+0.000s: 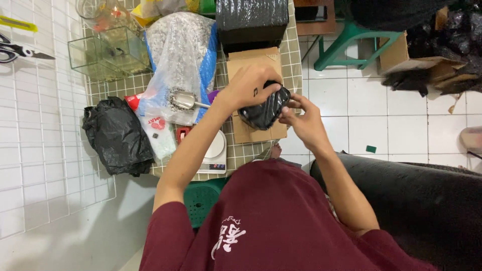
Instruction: Wrapping a package in bubble wrap and portioning small items into bags using a scoop and scale
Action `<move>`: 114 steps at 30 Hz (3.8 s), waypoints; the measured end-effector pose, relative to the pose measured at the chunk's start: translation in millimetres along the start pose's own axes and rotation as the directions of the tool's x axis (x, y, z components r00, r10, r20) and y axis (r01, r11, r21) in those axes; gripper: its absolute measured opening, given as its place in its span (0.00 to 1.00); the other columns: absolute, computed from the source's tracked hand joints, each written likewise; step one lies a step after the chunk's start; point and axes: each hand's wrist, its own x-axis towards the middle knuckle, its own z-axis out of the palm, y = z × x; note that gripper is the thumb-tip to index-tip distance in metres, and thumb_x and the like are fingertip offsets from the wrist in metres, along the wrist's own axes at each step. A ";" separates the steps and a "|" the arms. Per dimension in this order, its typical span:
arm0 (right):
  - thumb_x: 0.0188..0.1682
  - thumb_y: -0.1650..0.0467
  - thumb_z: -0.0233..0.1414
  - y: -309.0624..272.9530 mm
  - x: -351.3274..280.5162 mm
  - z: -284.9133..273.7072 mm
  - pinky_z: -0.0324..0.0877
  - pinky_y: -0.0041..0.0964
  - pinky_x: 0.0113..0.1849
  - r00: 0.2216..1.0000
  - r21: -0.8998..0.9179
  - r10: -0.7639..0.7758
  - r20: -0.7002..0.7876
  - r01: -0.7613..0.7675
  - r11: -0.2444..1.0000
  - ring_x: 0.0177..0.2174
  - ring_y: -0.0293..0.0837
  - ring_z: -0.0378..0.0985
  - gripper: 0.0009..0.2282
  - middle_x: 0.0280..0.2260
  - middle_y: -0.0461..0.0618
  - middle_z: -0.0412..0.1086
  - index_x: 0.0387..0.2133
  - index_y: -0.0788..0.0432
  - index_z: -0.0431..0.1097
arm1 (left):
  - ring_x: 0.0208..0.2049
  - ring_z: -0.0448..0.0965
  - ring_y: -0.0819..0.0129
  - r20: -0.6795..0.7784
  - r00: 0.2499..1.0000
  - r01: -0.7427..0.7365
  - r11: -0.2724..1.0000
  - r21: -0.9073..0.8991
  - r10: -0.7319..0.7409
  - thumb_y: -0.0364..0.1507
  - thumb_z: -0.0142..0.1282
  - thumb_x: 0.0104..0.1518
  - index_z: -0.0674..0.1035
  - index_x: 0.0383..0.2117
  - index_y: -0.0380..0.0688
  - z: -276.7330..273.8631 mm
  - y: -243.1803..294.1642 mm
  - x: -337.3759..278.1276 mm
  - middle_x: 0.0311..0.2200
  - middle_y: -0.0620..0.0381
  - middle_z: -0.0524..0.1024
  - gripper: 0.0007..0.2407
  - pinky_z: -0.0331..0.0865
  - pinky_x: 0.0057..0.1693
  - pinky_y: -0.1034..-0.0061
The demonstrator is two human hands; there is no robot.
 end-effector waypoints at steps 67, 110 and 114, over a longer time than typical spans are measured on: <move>0.50 0.75 0.59 -5.7 81.1 9.2 0.81 0.50 0.42 0.981 -0.116 0.092 0.172 -0.073 0.991 0.36 0.53 0.82 0.09 0.34 0.59 0.70 0.39 0.73 0.73 | 0.45 0.83 0.47 -0.213 0.858 0.360 0.843 -0.400 -0.468 0.39 0.57 0.63 0.86 0.45 0.58 0.1 -24.0 -30.8 0.40 0.55 0.85 0.10 0.76 0.49 0.58; 0.41 0.75 0.63 -6.0 66.4 11.0 0.80 0.34 0.32 0.972 -0.171 0.204 0.115 -0.183 0.968 0.25 0.43 0.81 0.10 0.23 0.59 0.73 0.32 0.74 0.74 | 0.41 0.78 0.72 0.303 0.908 0.406 0.782 -0.472 -0.289 0.34 0.68 0.51 0.85 0.33 0.55 -34.1 -42.9 2.5 0.34 0.64 0.82 0.05 0.71 0.55 0.71; 0.33 0.67 0.66 5.7 82.3 14.4 0.76 0.45 0.33 0.997 -0.704 0.029 0.075 0.032 0.709 0.27 0.48 0.82 0.08 0.20 0.46 0.75 0.25 0.54 0.78 | 0.40 0.79 0.72 0.321 0.910 0.399 0.768 -0.501 -0.263 0.32 0.67 0.53 0.85 0.31 0.54 -35.6 -37.5 2.2 0.34 0.63 0.83 0.03 0.72 0.55 0.68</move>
